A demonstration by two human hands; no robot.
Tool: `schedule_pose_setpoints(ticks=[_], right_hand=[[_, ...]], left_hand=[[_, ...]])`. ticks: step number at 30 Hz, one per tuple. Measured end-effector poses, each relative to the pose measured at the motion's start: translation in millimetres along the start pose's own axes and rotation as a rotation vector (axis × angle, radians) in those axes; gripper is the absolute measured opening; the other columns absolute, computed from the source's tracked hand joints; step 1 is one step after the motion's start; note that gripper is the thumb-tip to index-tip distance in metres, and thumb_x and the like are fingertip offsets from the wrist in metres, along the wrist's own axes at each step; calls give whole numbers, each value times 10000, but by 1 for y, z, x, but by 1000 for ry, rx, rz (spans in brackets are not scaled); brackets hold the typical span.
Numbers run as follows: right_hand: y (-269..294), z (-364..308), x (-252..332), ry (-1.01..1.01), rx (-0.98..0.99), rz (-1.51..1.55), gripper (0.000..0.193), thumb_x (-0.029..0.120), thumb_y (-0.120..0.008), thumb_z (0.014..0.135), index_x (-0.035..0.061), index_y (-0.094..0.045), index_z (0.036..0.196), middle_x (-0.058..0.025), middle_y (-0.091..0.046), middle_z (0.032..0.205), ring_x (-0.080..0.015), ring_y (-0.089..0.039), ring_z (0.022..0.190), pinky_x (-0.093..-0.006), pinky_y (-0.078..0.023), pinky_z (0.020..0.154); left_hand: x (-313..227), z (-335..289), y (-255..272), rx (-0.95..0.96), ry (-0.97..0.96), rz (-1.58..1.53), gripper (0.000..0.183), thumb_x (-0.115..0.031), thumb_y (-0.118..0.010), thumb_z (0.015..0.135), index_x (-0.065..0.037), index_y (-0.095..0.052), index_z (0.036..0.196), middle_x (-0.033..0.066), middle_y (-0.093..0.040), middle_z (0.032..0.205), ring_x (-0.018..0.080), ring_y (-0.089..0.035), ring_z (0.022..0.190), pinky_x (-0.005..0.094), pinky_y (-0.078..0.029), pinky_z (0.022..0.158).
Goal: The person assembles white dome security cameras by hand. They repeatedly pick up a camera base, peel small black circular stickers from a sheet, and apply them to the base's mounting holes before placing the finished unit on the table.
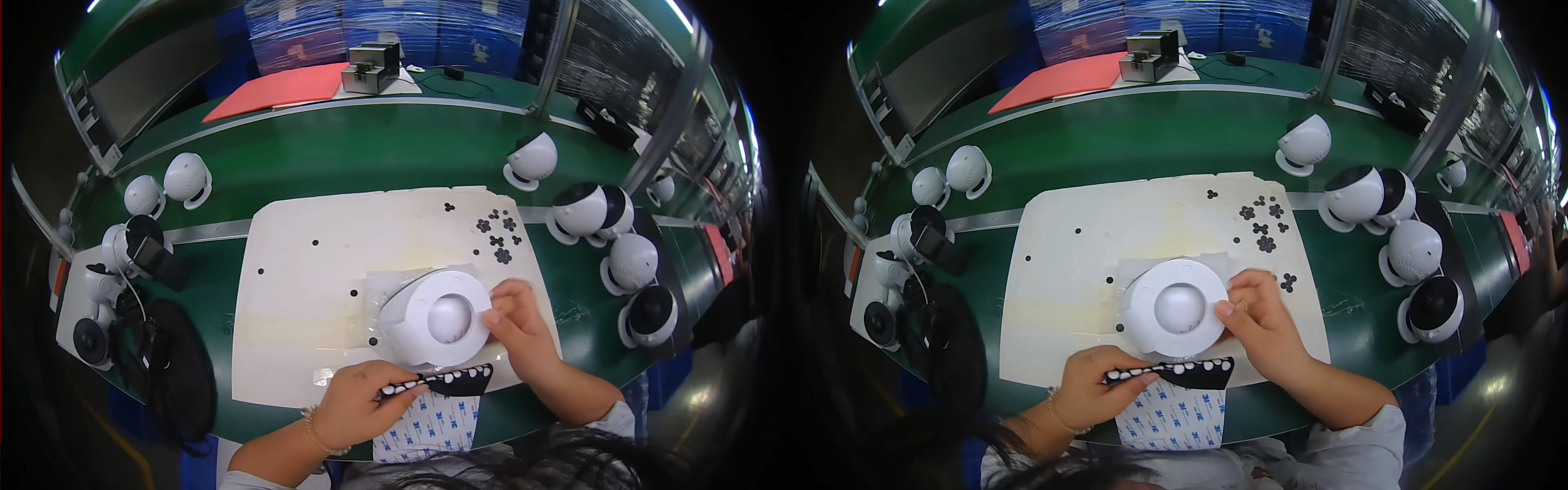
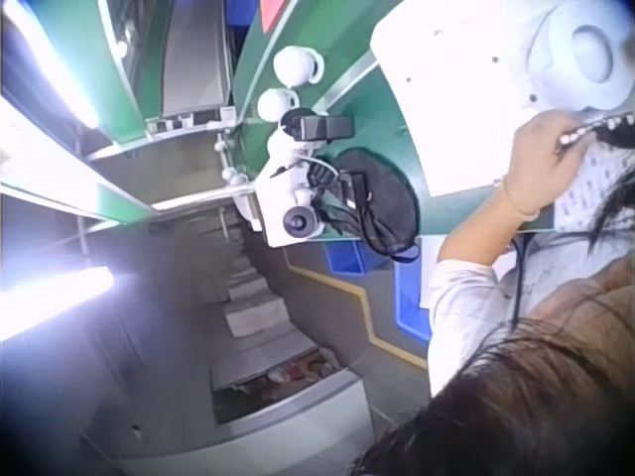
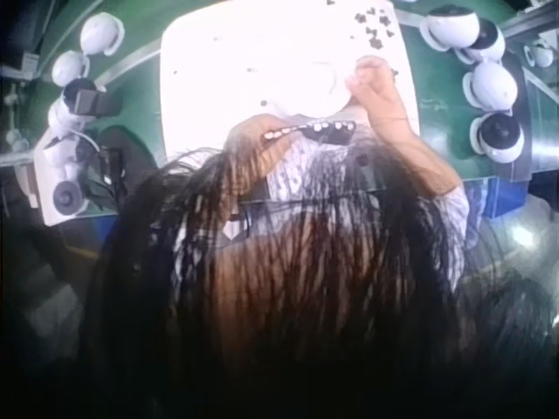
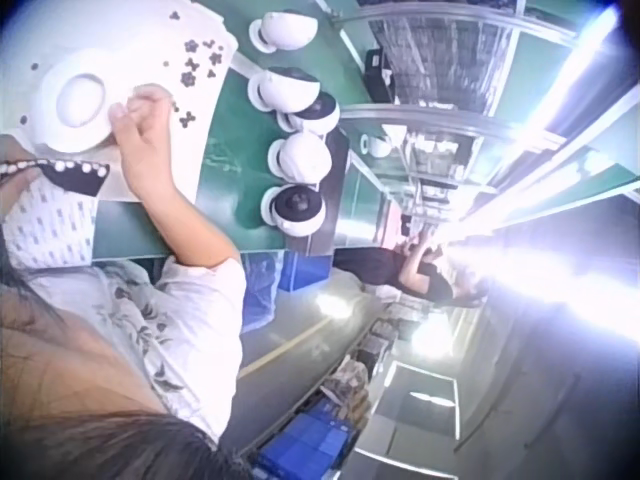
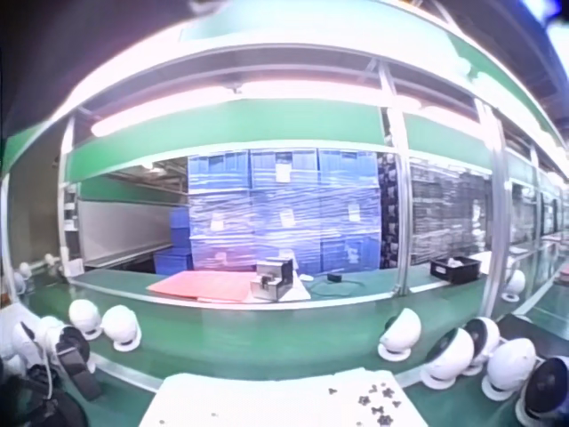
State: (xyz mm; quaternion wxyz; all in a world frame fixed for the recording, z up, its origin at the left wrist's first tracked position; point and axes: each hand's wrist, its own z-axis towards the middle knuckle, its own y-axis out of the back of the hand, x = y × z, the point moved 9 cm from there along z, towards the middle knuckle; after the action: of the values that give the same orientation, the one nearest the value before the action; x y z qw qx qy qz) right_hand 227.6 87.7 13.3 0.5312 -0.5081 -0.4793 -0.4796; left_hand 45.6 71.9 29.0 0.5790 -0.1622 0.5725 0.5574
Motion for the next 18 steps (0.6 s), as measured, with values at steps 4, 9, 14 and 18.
schedule_pose_setpoints(ticks=[4, 9, 14, 18], right_hand=[[-10, -31, 45, 683, 53, -545, 459, 160, -727, 692, 62, -455, 1049, -80, -563, 927, -193, -527, 886, -313, -379, 713], [-59, -45, 58, 800, 176, -822, 344, 196, -749, 656, 91, -593, 943, -25, -581, 834, -205, -549, 792, -311, -384, 688], [-55, -37, 50, 691, 275, -760, 298, 157, -735, 665, 82, -606, 922, -26, -591, 817, -202, -557, 772, -310, -402, 668], [-53, -42, 51, 783, 283, -709, 256, 137, -737, 655, 91, -624, 880, -22, -614, 887, -201, -568, 822, -304, -418, 665]], left_hand=[[0, -4, 9, -105, -32, -26, 162, -93, -727, 687, -23, -615, 781, 91, -613, 659, 182, -596, 541, 246, -450, 492], [-1, -7, 8, -99, -11, -67, 151, -109, -729, 691, -30, -622, 763, 80, -606, 633, 173, -588, 528, 248, -442, 485], [6, -5, 6, -11, 61, -118, 170, -177, -729, 704, -39, -630, 705, 81, -576, 578, 179, -551, 488, 260, -404, 452], [2, -5, 7, -16, 30, -90, 180, -192, -726, 706, -37, -635, 694, 80, -561, 561, 187, -529, 469, 269, -386, 441]])
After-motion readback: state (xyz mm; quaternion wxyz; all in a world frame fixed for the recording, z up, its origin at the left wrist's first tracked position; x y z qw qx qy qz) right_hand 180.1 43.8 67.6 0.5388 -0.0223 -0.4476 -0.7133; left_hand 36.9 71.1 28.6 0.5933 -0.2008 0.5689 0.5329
